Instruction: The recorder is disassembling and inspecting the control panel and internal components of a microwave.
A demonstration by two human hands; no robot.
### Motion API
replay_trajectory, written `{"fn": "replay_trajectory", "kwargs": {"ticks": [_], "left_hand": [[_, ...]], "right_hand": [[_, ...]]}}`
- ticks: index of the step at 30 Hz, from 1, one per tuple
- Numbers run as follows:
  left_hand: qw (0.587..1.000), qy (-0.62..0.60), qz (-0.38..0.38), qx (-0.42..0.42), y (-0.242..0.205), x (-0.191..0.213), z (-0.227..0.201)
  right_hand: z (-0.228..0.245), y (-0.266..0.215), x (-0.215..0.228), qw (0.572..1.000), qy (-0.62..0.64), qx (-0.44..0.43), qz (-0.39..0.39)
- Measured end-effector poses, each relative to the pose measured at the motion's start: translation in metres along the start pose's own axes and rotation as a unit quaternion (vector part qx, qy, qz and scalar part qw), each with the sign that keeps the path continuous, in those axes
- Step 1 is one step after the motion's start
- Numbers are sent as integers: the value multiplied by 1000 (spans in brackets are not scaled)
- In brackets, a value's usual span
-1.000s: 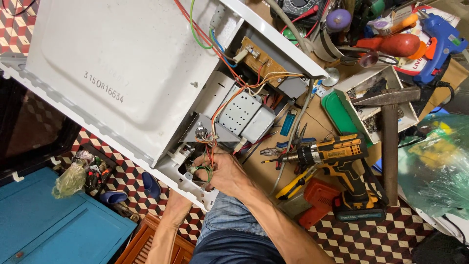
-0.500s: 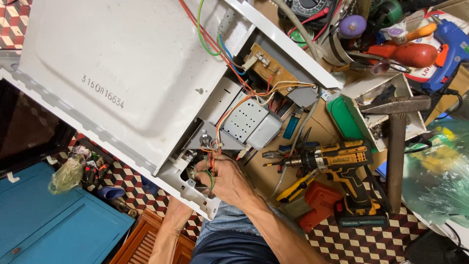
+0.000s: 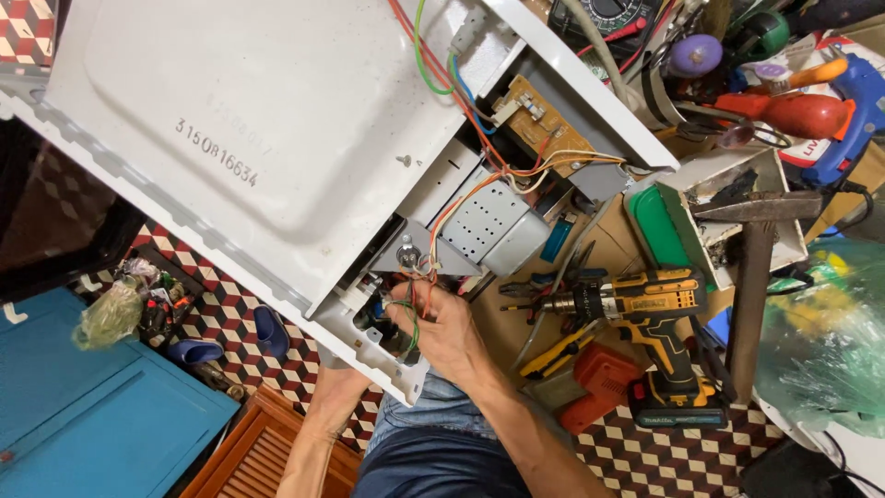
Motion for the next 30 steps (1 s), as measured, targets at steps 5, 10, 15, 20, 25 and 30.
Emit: {"fn": "replay_trajectory", "kwargs": {"ticks": [5,10,15,20,25,30], "left_hand": [[1000,2,-14,-25,-22,-11,-14],[993,-62,-8,-102,-40,-17,-41],[985,-34,-56,-161,-55,-4,-45],[985,-41,-70,-153,-58,4,-28],[979,-57,-75,-181,-64,11,-30],[983,-16,-62,-173,-61,15,-31]], "right_hand": [[-11,-3,-4,999,41,1,1],[-6,-6,-11,995,94,-17,-1],[-18,0,-13,991,131,-10,26],[7,-13,-28,996,88,-21,18],[13,-19,-33,995,94,-25,10],[7,-17,-31,994,109,-17,23]]}}
Point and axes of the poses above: each hand's wrist, its own y-axis towards the middle knuckle, its own x-axis out of the back of the hand, z = x × y, the point moved 6 cm from there along y, towards the middle knuckle, and after that the axes turned 2 degrees about z, right-handed, at the moved point
